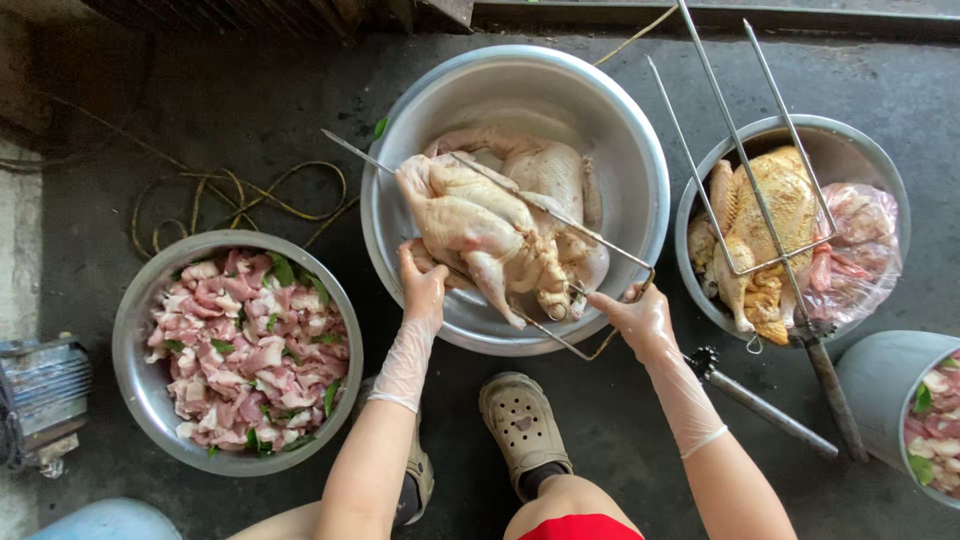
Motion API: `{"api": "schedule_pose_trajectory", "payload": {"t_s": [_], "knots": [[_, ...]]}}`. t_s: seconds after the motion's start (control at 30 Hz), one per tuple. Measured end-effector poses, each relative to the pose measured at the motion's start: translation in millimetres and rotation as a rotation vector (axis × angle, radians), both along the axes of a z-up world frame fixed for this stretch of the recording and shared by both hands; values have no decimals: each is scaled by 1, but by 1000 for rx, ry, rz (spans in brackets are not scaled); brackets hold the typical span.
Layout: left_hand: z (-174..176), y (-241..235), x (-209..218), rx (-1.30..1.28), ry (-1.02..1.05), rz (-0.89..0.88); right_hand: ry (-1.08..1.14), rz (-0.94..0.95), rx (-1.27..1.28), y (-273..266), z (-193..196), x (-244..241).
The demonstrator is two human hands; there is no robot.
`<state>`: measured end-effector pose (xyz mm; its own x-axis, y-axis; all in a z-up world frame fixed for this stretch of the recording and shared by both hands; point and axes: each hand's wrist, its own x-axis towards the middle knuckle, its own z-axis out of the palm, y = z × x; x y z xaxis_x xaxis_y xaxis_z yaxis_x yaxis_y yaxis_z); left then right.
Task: The person places a raw whole duck onto a rotisserie skewer by hand, then dips the skewered duck into a bucket of liquid.
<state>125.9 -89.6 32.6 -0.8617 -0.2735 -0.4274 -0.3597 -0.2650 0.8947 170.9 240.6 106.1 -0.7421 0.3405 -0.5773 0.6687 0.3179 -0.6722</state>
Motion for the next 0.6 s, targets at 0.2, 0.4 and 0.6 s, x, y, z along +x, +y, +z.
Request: {"api": "schedule_pose_trajectory", "payload": {"t_s": [0.2,0.4,0.6], "knots": [[83,-39,-74,-1020,-432,-746,-9,-27,-55,-1,-4,0],[104,20,-211,-1308,53,-812,-54,30,-69,6,-5,1],[-33,40,-279,-1504,-183,-1286,-28,38,-40,7,-4,-2]]}}
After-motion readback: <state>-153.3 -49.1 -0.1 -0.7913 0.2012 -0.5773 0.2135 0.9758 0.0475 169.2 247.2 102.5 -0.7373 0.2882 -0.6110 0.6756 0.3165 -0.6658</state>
